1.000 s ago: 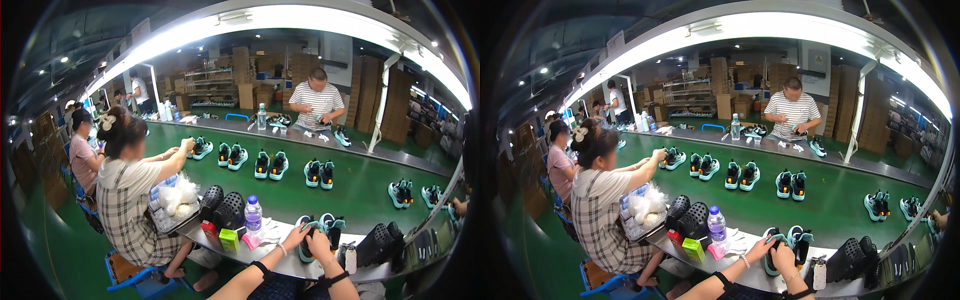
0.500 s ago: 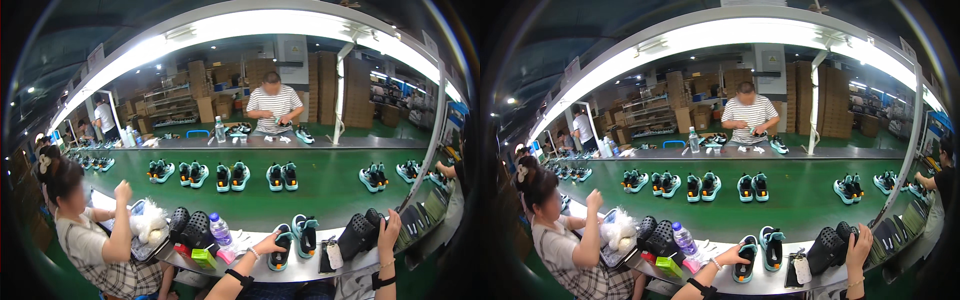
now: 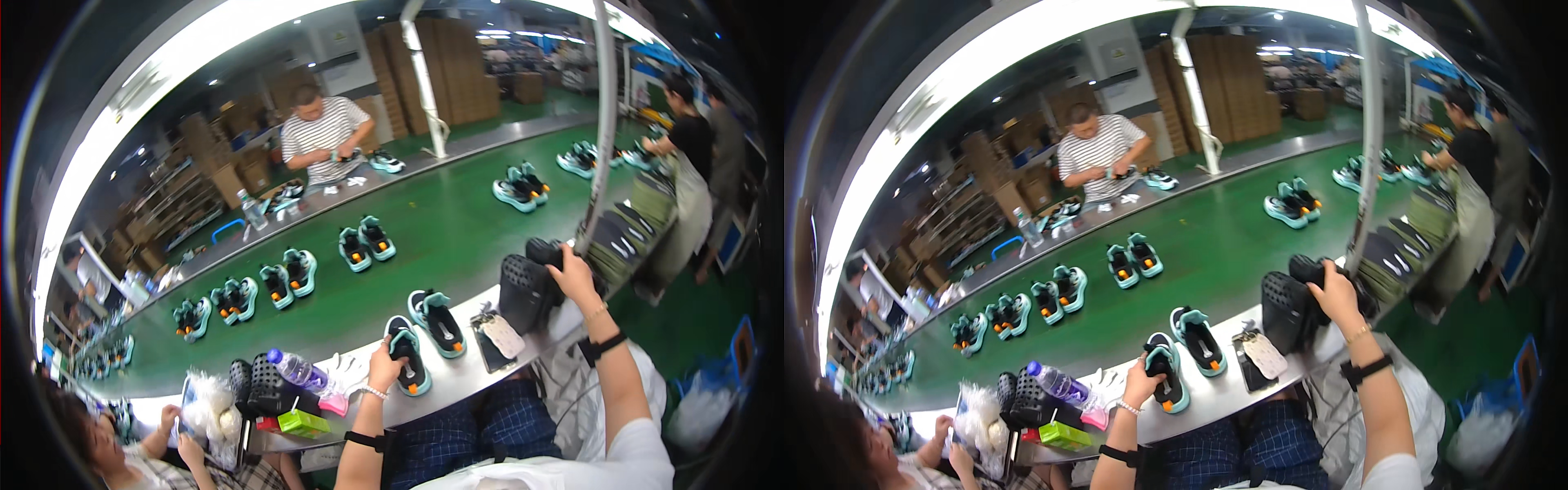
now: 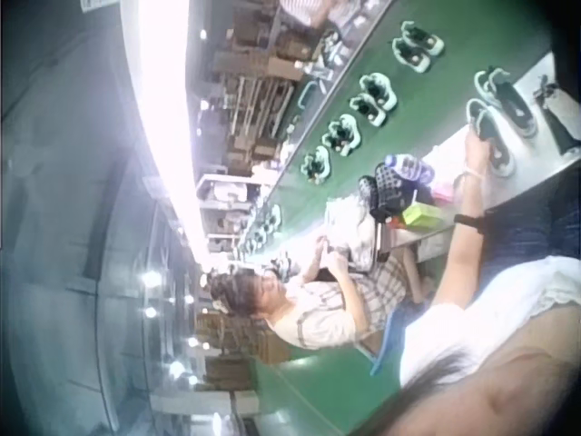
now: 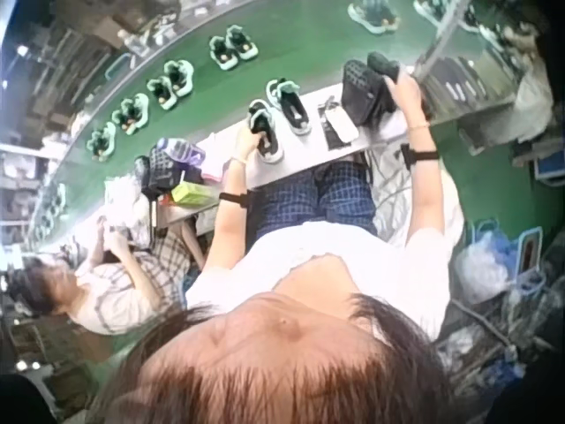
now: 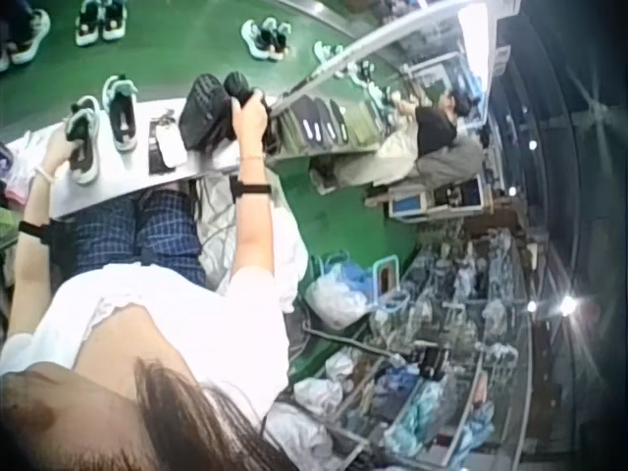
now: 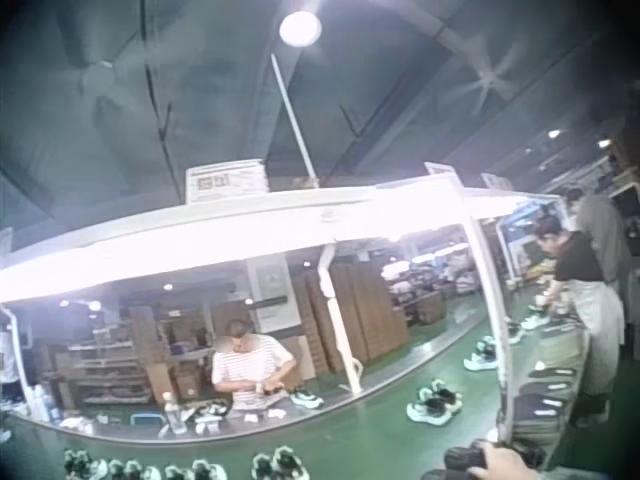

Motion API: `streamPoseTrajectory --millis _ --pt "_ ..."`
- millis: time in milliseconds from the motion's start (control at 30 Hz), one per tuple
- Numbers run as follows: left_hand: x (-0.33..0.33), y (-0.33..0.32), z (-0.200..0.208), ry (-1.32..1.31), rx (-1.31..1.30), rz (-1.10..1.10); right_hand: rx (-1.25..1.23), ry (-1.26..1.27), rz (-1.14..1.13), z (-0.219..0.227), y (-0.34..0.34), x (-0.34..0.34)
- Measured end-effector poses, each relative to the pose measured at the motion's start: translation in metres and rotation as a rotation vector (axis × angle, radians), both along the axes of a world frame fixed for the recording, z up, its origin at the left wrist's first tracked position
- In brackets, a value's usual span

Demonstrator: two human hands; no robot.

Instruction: Assembling shoes on a conveyor belt by inserting components and organizing pairs.

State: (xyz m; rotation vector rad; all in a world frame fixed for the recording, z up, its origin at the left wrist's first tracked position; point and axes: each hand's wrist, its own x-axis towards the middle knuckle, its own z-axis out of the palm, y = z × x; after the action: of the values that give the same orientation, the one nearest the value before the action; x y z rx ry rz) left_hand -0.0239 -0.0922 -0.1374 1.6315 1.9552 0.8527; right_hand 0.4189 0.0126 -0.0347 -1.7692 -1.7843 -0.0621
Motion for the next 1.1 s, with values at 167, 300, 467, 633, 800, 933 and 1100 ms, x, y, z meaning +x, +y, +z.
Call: streamPoseTrajectory --millis 167,300,467,633,800,933,1100 --pt "0.022 -0.010 0.017 -0.109 0.084 0.024 -0.065 -0.046 -0.008 0.001 0.005 0.009" --pt "0.068 -0.027 0.060 -0.103 0.587 0.098 -0.038 -0.078 -0.037 -0.002 0.005 0.015" --pt "0.114 -0.013 0.072 0.308 0.420 -0.320 0.005 -0.117 -0.082 0.024 -0.001 -0.001" --pt "0.104 -0.004 0.036 0.701 0.274 -0.369 0.226 0.190 0.169 0.081 -0.048 -0.046" --pt "0.118 -0.049 0.046 0.668 0.263 -0.204 -0.156 -0.049 0.523 0.071 -0.119 -0.127" --pt "0.109 -0.057 0.036 0.626 0.248 -0.191 -0.233 -0.141 0.605 0.027 -0.105 -0.174" --pt "0.097 -0.050 0.023 0.560 0.251 -0.228 -0.156 -0.295 0.565 -0.014 -0.077 -0.223"
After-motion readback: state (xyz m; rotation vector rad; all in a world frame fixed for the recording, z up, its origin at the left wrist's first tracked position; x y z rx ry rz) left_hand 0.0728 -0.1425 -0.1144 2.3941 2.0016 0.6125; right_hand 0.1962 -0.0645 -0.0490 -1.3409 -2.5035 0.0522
